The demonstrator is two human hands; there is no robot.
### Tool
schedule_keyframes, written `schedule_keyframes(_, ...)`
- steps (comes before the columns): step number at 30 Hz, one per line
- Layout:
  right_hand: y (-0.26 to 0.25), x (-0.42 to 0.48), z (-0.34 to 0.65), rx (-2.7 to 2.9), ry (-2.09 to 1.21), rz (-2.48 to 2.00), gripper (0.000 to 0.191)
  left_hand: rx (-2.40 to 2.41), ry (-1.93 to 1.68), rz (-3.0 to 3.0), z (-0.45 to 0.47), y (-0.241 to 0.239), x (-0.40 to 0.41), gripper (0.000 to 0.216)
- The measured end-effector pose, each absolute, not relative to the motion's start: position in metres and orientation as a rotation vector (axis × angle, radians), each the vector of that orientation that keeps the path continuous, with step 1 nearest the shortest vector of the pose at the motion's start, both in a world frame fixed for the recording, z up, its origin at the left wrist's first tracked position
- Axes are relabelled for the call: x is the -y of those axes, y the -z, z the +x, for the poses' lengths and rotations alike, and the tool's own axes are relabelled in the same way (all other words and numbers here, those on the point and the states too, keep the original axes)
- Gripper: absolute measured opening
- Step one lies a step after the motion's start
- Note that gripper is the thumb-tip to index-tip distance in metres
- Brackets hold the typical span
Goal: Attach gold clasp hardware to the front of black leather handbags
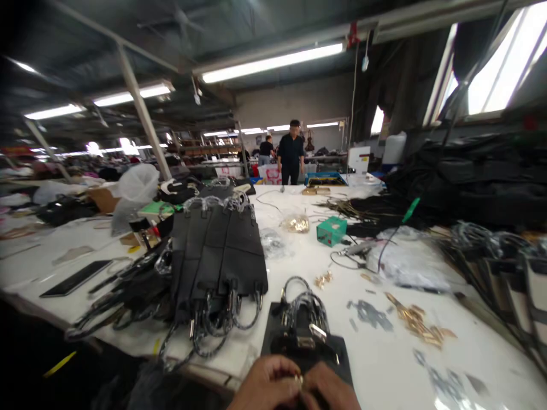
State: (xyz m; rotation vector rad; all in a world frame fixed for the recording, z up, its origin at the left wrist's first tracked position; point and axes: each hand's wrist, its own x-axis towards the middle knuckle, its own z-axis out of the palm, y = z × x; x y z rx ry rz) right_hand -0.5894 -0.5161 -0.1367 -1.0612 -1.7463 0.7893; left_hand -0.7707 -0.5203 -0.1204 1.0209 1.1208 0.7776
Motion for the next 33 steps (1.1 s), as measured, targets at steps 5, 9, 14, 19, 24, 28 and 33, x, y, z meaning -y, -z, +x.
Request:
schedule_keyframes(5,0.125,0.538,-0.577,1.645,-1.021,-1.191,0.014,-1.08,-0.832,0.963,-0.765,0.125,0.519,0.037)
schedule_keyframes(9,0.119,0.533,-0.573,1.489,-1.208,-1.292,0.018,-1.094,-0.82,0.964,-0.765,0.124,0.517,0.034)
schedule_keyframes(14,0.11,0.527,-0.574,1.58,-1.212,-1.3,0.018,-1.133,-0.852,1.057,-0.765,0.129,0.52,0.031)
schedule_keyframes(19,0.11,0.53,-0.58,1.692,-1.038,-1.266,0.021,-1.147,-0.884,1.102,-0.764,0.132,0.521,0.028)
schedule_keyframes(24,0.119,0.535,-0.59,1.703,-0.846,-1.307,0.026,-1.164,-0.932,1.197,-0.761,0.134,0.524,0.02)
schedule_keyframes(28,0.122,0.537,-0.596,1.604,-0.836,-1.359,0.026,-1.166,-0.969,1.244,-0.759,0.136,0.525,0.016)
schedule_keyframes(33,0.119,0.538,-0.59,1.422,-1.074,-1.332,0.024,-1.129,-0.954,1.169,-0.76,0.132,0.525,0.019)
